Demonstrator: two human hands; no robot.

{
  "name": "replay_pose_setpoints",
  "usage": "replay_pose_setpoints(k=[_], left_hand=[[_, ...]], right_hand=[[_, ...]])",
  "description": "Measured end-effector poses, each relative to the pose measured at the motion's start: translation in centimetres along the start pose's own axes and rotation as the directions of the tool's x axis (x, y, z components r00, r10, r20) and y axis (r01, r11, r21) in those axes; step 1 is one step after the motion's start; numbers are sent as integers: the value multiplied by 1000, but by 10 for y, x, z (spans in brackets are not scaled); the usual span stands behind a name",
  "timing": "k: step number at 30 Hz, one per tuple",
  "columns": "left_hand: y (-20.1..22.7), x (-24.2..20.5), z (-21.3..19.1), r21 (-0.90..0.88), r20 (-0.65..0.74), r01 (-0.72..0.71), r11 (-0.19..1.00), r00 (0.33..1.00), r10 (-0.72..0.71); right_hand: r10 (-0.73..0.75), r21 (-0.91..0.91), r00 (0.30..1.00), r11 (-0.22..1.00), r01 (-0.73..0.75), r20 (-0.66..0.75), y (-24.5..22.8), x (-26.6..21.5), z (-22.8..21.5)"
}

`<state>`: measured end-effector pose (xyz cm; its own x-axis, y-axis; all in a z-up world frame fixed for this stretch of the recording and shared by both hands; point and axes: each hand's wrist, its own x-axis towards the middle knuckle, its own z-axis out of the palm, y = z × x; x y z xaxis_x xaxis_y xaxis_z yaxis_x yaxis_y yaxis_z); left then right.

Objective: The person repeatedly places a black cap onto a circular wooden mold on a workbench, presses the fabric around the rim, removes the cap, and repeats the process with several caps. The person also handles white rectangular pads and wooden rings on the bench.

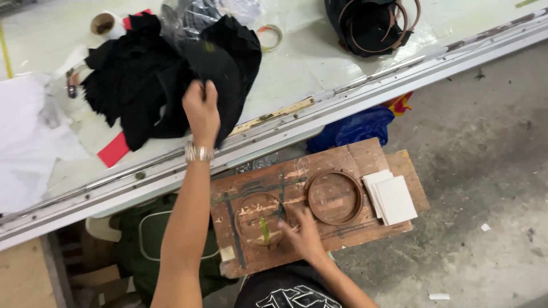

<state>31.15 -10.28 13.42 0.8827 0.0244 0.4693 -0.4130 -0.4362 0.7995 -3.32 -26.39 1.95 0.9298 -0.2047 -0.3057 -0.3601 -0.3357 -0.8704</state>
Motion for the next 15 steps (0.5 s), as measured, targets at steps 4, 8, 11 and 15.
replay_pose_setpoints(k=[4, 8, 11, 15], left_hand=[[33, -138, -50, -184, 52, 157, 970, 987, -150], [69, -242, -102, -527, 452, 680, 509, 732, -510], [79, -270, -130, -604, 597, 784, 143, 564, -571], [46, -298, -154, -490, 505, 786, 377, 609, -611]], right_hand=[[-48, 484, 987, 867, 118, -155, -58, 32, -5], [90, 880, 988, 450, -151, 123, -45, 21, 24], [137, 720, 939, 610, -332, 316, -38, 0, 30], [123, 260, 876, 928, -268, 466, -80, -15, 25]])
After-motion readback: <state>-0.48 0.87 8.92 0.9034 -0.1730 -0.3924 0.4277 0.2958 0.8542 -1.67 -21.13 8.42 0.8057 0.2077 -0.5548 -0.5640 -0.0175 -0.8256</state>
